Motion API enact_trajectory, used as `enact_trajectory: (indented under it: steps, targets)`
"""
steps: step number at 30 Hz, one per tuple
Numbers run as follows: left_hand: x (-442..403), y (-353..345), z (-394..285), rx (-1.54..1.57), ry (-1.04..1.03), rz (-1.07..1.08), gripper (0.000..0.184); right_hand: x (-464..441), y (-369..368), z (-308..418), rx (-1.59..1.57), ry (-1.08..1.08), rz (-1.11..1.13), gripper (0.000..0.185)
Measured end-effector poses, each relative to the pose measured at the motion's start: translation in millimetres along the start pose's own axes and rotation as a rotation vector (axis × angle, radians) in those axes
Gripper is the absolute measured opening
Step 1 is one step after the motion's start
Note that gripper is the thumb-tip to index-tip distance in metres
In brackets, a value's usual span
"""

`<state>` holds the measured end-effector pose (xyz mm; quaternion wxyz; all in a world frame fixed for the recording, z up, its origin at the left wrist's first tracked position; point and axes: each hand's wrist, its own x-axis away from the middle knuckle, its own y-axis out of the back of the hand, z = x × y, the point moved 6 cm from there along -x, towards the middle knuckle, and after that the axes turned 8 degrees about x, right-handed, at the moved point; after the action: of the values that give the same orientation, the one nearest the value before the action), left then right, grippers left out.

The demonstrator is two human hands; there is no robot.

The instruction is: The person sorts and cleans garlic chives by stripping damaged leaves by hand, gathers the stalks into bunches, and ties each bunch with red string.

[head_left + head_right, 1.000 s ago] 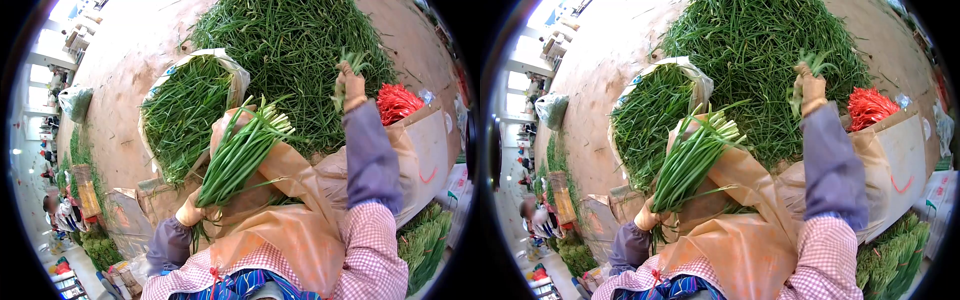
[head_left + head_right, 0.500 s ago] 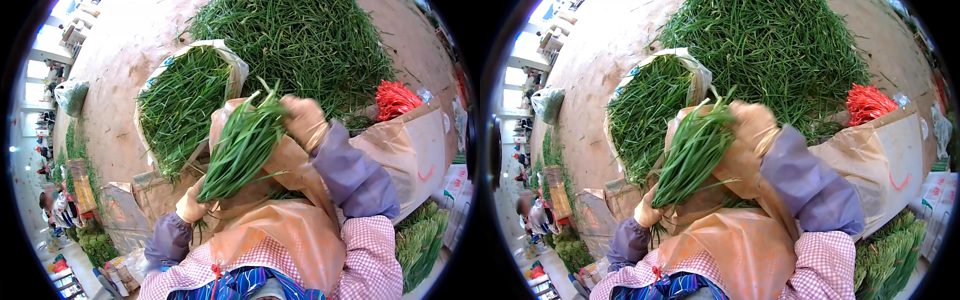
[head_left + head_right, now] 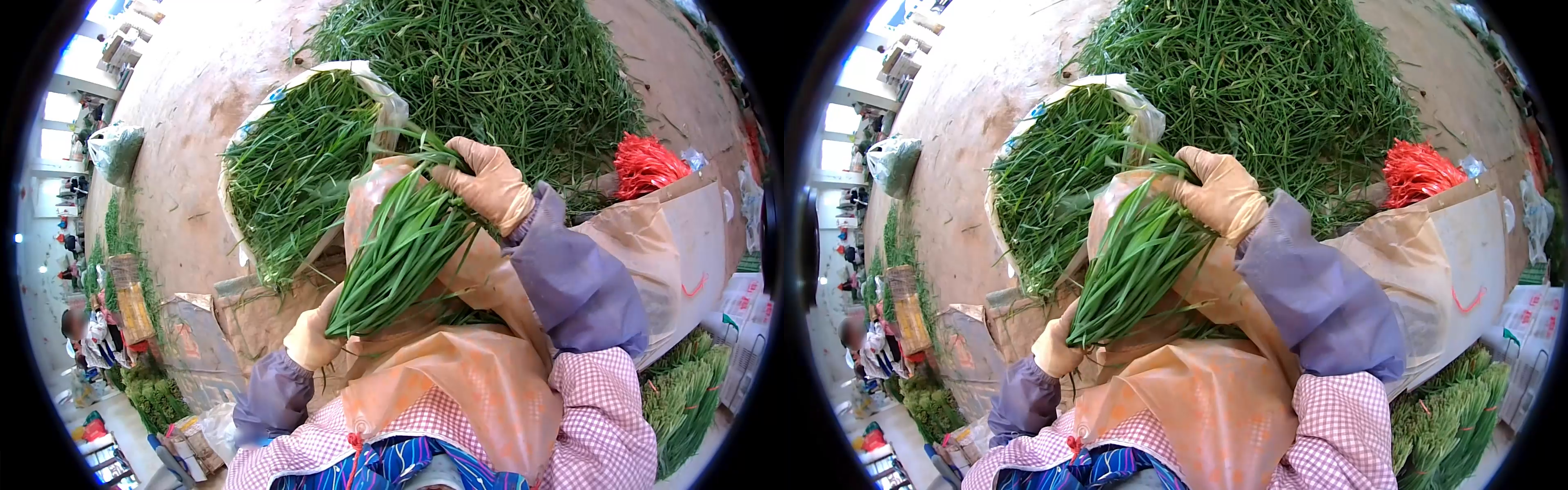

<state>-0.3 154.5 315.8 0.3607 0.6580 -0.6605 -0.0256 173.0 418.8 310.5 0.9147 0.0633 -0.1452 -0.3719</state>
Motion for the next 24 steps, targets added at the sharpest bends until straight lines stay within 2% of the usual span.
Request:
enact_trajectory:
  steps: [1,4,6,8,10,12,14,15,17,18,20,23,24]
  targets:
    - [0.8,-0.1,2.0,0.001,-0.022,-0.014,0.078,-6.7,-5.8,-13.0,-0.231,0.075,-0.015,0.022]
    - [1.3,-3.1,10.7,0.004,-0.035,-0.031,0.079,-14.6,12.1,-27.3,0.150,0.313,-0.331,0.014]
    - [-0.1,-5.3,12.9,0.003,0.021,-0.012,0.079,-19.9,63.1,-48.8,0.275,0.314,-0.661,0.010]
    - [1.3,-5.2,14.9,-0.004,0.011,-0.019,0.078,-23.4,120.1,-109.5,-0.243,-0.028,-0.804,0.010]
    - [1.5,-5.6,15.9,0.008,-0.003,-0.029,0.078,-6.9,132.3,-100.6,-0.044,-0.124,-0.691,0.010]
    - [0.5,-6.4,15.5,0.037,-0.023,-0.032,0.078,9.9,109.6,-75.3,-0.143,-0.057,-0.567,0.012]
    - [0.3,-7.2,12.2,0.026,0.026,-0.029,0.079,36.8,77.3,-30.1,-0.272,-0.197,-0.388,0.009]
    - [1.0,-8.1,11.1,0.019,0.051,-0.029,0.080,45.5,61.5,-13.1,-0.314,-0.183,-0.187,0.011]
    - [1.3,-10.2,7.4,0.007,0.010,-0.051,0.081,48.9,23.9,1.9,-0.188,-0.299,-0.024,0.016]
    - [2.3,-10.1,4.9,-0.011,-0.014,-0.053,0.082,38.3,-2.5,-6.8,-0.062,-0.224,-0.040,0.017]
    - [3.3,-12.7,8.4,-0.008,-0.005,-0.061,0.082,28.7,-21.7,-19.8,-0.211,-0.106,-0.101,0.019]
    - [5.8,-13.8,13.5,0.016,0.003,-0.068,0.082,20.7,-24.4,-37.5,-0.133,-0.050,-0.060,0.019]
    - [5.7,-14.0,14.5,0.028,0.002,-0.067,0.082,23.6,-19.8,-34.0,0.027,0.003,-0.107,0.020]
